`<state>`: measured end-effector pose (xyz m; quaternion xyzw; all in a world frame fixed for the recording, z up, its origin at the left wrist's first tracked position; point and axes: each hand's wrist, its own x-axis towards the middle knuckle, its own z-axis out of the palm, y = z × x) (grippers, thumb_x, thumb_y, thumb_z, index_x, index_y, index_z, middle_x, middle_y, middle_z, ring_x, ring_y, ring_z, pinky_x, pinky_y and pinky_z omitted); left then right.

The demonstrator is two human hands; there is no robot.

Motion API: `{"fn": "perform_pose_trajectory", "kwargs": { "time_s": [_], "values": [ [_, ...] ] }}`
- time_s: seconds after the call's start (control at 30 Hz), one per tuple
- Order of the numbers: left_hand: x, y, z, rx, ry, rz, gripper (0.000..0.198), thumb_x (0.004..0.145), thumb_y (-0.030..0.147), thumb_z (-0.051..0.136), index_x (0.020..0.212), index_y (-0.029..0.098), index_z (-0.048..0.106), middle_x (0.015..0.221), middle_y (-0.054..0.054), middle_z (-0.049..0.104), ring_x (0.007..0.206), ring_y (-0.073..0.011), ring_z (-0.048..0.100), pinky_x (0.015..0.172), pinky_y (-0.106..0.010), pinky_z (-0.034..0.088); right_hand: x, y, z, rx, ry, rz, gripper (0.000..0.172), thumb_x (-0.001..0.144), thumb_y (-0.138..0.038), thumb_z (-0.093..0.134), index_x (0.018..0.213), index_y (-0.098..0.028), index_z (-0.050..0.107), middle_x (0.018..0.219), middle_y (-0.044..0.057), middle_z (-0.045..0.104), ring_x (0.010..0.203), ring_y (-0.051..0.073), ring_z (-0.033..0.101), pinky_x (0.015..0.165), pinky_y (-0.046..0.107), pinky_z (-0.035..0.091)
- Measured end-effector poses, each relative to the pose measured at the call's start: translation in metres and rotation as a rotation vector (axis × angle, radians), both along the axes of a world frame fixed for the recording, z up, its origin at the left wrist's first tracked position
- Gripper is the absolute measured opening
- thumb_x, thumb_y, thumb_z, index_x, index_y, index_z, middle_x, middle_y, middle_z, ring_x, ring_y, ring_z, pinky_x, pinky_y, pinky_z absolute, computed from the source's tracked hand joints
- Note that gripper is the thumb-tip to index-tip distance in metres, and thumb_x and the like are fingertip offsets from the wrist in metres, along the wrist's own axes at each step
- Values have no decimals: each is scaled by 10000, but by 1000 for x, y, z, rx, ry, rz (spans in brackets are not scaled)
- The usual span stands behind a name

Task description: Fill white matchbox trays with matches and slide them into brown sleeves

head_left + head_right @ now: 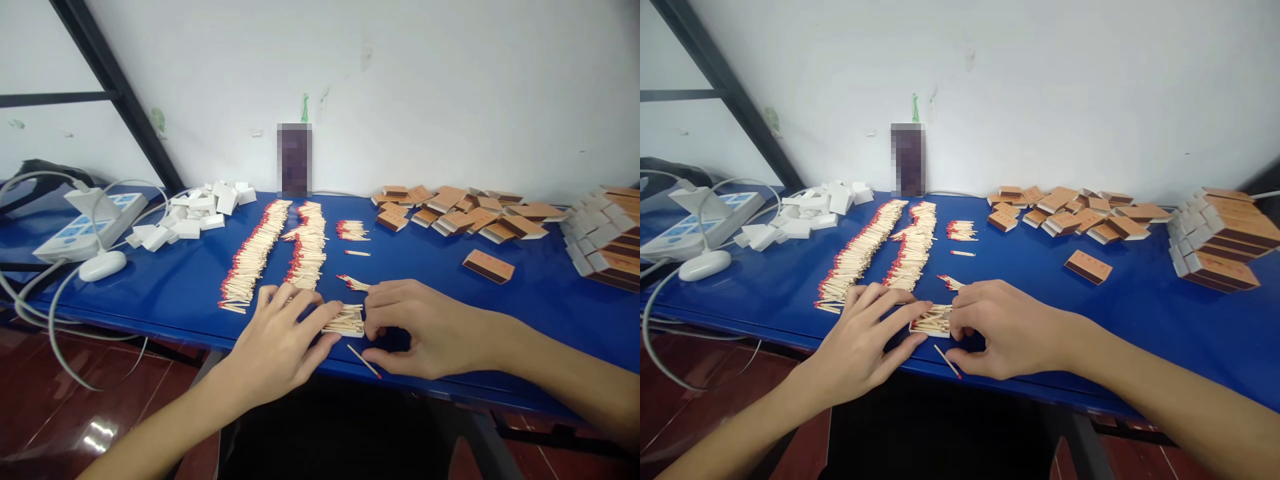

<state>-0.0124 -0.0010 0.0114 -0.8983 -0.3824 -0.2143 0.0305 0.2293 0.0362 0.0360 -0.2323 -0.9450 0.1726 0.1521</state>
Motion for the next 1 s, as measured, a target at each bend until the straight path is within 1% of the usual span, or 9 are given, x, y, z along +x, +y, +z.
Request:
{"fn": "perform_pose_trajectory", "kwargs": {
  "time_s": [0.13,0.23,0.33,0.47,0.57,0.7,0.8,0.9,1.0],
  "values": [
    [1,1,-1,-3,-62,15,229,998,341,523,1170,193,558,1104,-45,648,966,-224,506,837,-381,326,1,1,2,-46,-12,-9,139,845,-231,644,715,-182,650,678,1,635,635,114,553,613,245,406],
    [1,1,-2,-4,-93,38,246,1000,336,517,1199,194,540,1049,-35,654,941,-218,513,826,-378,333,0,0,1,14,42,24,193,871,-267,634,700,-178,629,642,-2,602,607,113,520,594,251,391],
    [1,1,-3,4,-109,56,259,998,343,520,1210,195,545,1042,-40,651,933,-217,511,825,-379,344,-2,-2,-3,100,103,74,185,875,-287,635,725,-180,620,631,-1,587,606,122,500,590,263,382],
    [0,1,-3,7,-115,50,275,997,348,528,1234,211,555,1079,-61,623,976,-228,513,830,-376,362,-5,-4,-6,135,52,100,142,867,-304,642,784,-188,629,672,7,607,647,140,513,613,277,390],
    [0,2,-4,8,-116,59,341,999,338,523,1315,210,518,1117,-76,609,999,-235,512,842,-383,378,-5,-5,-4,81,-6,88,55,843,-206,627,791,-195,637,700,4,617,673,142,530,633,278,394],
    [0,2,-4,-10,-106,74,337,989,338,531,1295,199,556,1118,-84,608,1011,-245,508,854,-403,392,-1,-3,6,-1,-101,57,131,827,-101,580,791,-206,649,720,-4,630,702,140,561,652,272,397],
    [-1,1,-4,-28,-90,55,272,986,316,538,1237,240,610,1095,-70,590,1001,-238,504,838,-396,383,5,0,12,-4,-167,25,138,832,-96,576,776,-209,632,733,-6,628,711,140,569,653,270,402],
    [-2,1,-3,-48,-76,26,297,998,293,520,1287,288,589,1086,-59,574,998,-230,501,834,-390,375,9,3,13,55,-197,-11,130,852,-124,568,762,-209,606,741,2,625,708,153,558,647,282,404],
    [-3,1,-3,-44,-82,32,346,990,306,540,1330,250,555,1105,-67,585,1006,-232,503,842,-393,378,13,6,14,91,-193,-40,120,888,-170,551,785,-209,599,758,16,629,714,168,559,646,294,411]
  ]
}}
